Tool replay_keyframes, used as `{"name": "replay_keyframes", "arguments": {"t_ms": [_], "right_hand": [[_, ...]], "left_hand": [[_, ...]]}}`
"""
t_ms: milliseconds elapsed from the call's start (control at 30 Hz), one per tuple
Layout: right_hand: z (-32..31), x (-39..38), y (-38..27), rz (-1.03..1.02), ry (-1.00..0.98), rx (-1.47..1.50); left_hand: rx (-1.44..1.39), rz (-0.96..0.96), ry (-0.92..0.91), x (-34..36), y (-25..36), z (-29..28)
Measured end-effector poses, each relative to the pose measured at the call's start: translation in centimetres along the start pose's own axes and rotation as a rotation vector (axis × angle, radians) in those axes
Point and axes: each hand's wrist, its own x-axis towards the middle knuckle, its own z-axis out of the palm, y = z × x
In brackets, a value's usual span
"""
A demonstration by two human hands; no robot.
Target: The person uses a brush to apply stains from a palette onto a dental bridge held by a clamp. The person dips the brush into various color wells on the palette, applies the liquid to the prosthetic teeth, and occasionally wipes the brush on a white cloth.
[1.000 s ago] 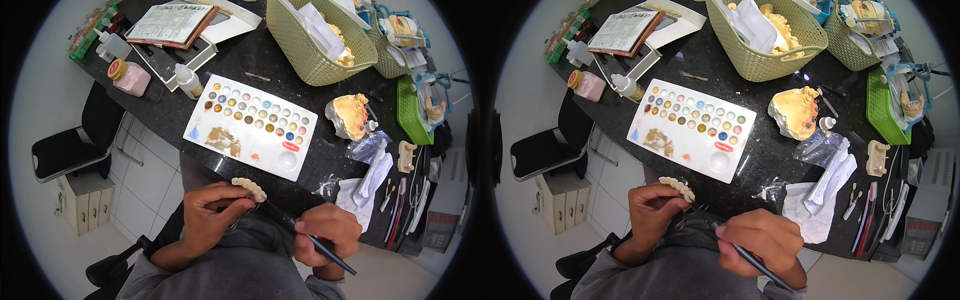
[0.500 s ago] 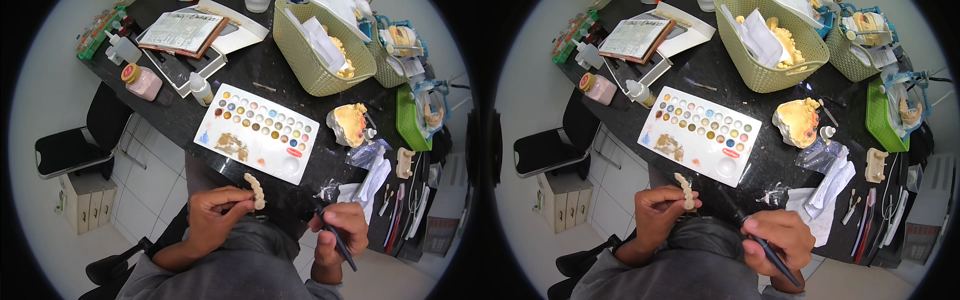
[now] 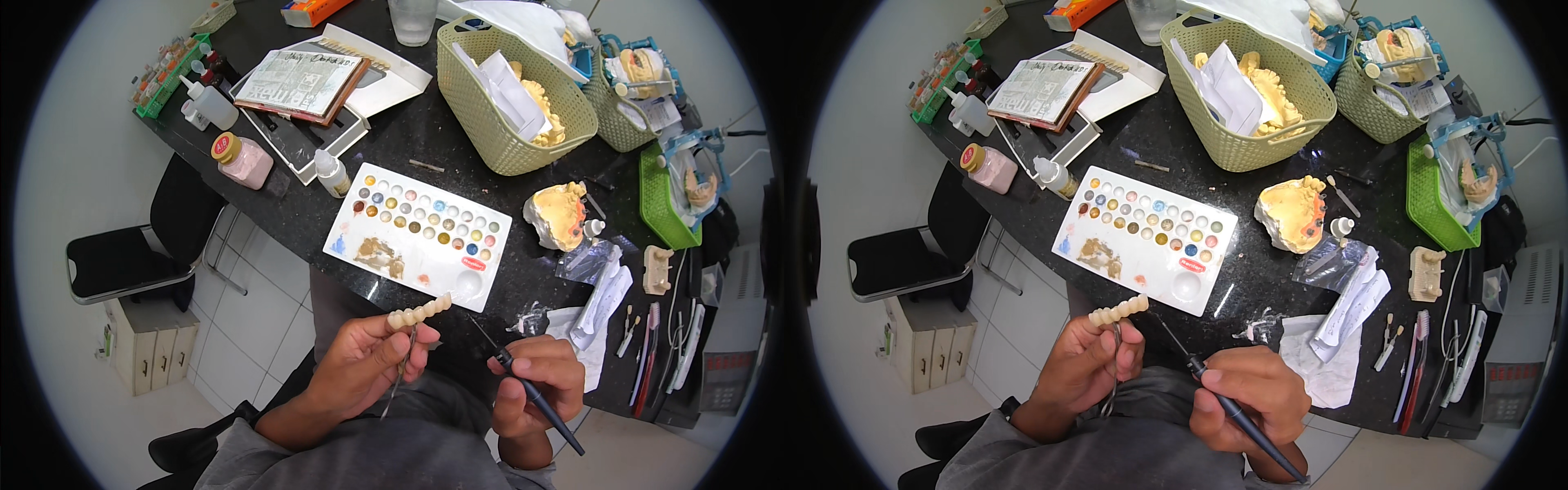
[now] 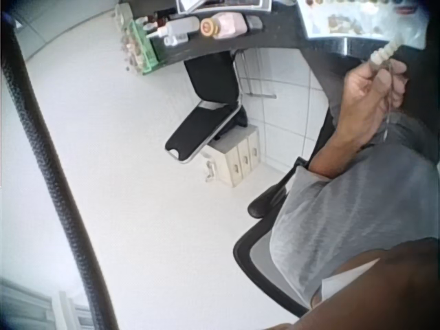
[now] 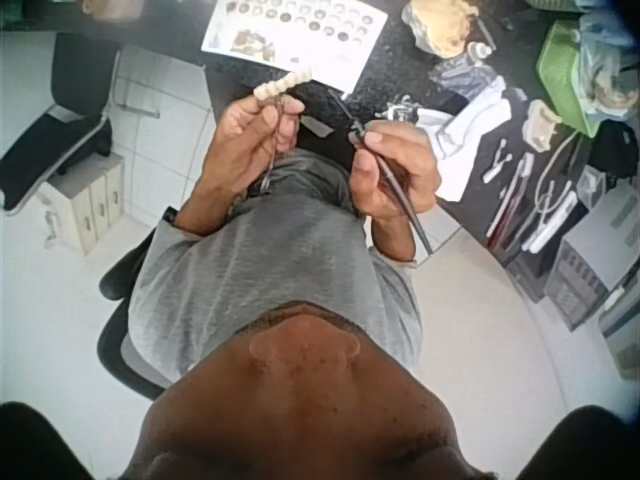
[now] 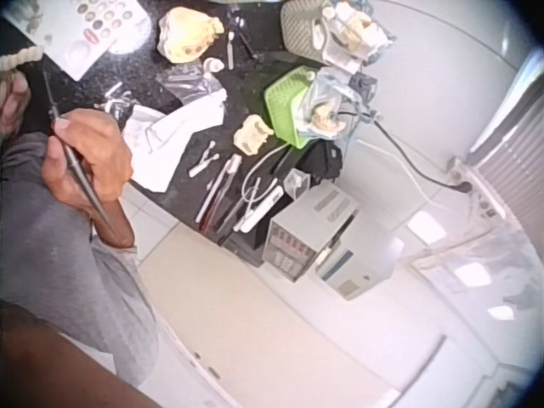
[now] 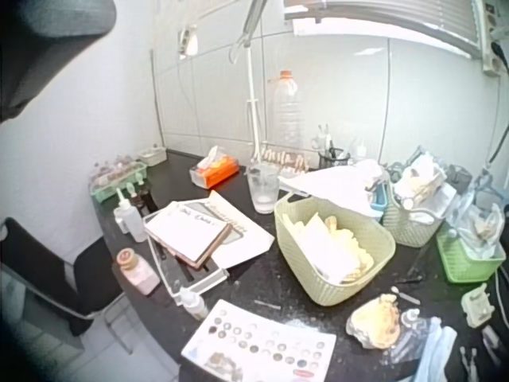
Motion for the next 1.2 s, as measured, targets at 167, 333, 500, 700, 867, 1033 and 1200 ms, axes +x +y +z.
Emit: {"name": "replay_keyframes", "arguments": {"t_ms": [167,333,500,700,867,1033,1200], "right_hand": [[0.5,0.3,-0.3,-0.012,-0.004,0.044],[0.9,0.7,-0.5,-0.046,-0.059,0.029],[1.5,1.0,-0.2,-0.082,-0.059,0.04],[1.8,1.1,0.1,-0.096,-0.066,0.032],[1.9,1.2,0.2,-0.097,-0.064,0.034],[1.5,1.0,0.2,-0.084,-0.099,0.05],[1.7,1.3,0.3,-0.116,-0.141,0.04]], "left_hand": [[0.02,0.004,0.058,-0.1,-0.1,0.3],[0.032,0.019,0.08,-0.1,-0.3,0.3],[0.006,0.019,-0.004,-0.1,-0.2,-0.2],[0.013,0.024,0.007,-0.2,-0.2,-0.2],[-0.008,0.027,-0.003,-0.1,-0.3,-0.2],[-0.017,0.015,0.0,-0.1,-0.2,-0.1],[-0.012,0.028,0.007,0.0,-0.1,0.2]]}}
